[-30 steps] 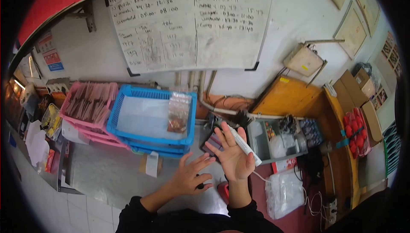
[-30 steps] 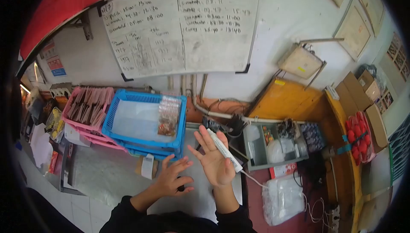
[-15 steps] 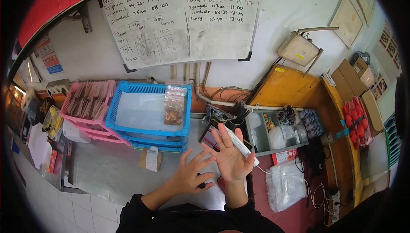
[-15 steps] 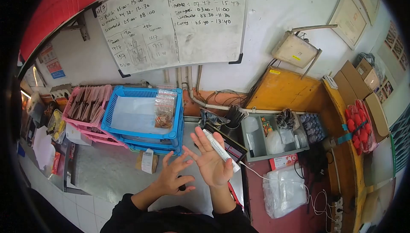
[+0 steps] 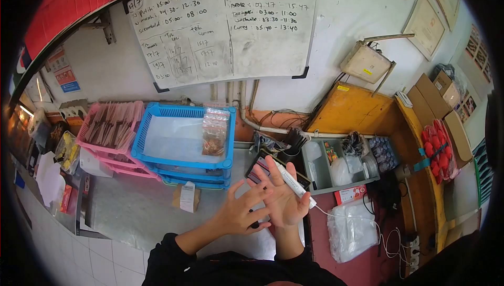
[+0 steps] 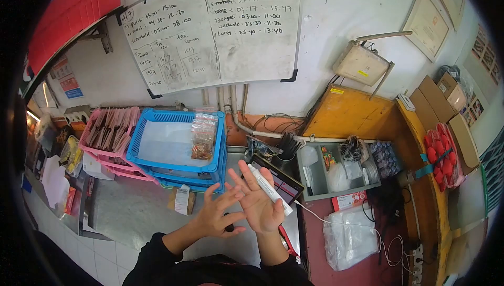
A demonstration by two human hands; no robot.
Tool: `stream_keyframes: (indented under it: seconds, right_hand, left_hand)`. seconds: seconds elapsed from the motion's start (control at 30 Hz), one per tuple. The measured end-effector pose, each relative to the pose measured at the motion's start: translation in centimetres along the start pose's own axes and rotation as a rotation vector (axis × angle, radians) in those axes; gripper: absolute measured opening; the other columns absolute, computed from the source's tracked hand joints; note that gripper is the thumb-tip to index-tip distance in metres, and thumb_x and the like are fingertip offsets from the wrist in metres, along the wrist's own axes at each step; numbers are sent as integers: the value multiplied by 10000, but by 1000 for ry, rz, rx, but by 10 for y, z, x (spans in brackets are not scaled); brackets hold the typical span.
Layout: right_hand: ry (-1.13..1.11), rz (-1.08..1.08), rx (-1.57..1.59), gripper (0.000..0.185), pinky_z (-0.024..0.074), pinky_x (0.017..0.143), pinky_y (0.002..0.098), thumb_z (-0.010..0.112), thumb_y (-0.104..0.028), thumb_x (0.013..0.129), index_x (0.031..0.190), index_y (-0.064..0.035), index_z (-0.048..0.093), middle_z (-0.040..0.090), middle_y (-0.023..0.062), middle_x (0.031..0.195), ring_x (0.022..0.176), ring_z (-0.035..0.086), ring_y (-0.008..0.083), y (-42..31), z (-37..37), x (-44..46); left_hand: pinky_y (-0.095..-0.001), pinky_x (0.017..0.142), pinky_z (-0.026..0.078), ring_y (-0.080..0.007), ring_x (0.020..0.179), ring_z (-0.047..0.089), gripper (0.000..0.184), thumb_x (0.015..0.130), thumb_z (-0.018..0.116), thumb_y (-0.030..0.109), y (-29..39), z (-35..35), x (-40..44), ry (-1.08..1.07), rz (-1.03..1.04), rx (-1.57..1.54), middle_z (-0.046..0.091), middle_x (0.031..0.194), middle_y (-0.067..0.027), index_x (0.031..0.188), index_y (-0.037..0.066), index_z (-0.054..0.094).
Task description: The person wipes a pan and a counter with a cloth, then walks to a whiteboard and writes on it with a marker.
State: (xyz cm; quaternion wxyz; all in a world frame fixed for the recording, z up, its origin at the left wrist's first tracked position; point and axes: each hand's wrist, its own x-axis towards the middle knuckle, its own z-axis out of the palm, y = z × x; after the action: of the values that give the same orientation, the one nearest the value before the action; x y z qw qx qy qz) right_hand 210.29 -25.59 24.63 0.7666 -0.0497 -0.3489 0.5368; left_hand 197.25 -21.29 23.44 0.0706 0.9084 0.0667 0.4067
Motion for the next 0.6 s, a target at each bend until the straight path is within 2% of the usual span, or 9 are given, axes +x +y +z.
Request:
stream_keyframes:
  seconds: [0.07,0.17,0.37,0.5,0.6]
  right_hand:
    - [-6,-10,4,649,196,1000,532,439,-535,804,1332,-202,261,135,244,1389,1258,189,430,1,0,-1]
    - [1,1,2,649,202,998,529,442,-533,803,1333,-203,261,131,240,1391,1265,178,423,-1,0,-3]
    - [26,-12,-2,674,153,1013,526,454,-538,791,1335,-200,243,127,241,1393,1284,122,411,3,2,-7]
    - [20,3,-22,699,132,1018,524,456,-546,785,1338,-185,226,132,252,1387,1285,116,408,4,-2,-6]
    - [13,16,-92,716,128,1019,523,451,-553,784,1339,-166,219,139,260,1381,1286,124,399,5,0,-8]
  left_hand:
    - [-505,920,213,-263,1176,402,265,684,660,384,-1,4,2,4,1,-16,394,1252,-115,851,187,602]
    - [-507,919,213,-258,1176,402,287,687,656,388,2,1,6,17,29,-29,390,1257,-130,871,175,599]
    - [-507,917,211,-257,1161,419,304,684,658,397,0,0,15,-6,13,-40,389,1260,-144,879,174,592]
    - [-506,920,209,-274,1169,407,300,684,657,396,3,-5,23,65,87,-47,394,1256,-148,870,171,588]
    - [-505,923,209,-278,1169,403,303,685,655,399,5,-8,34,25,64,-47,392,1252,-167,873,171,589]
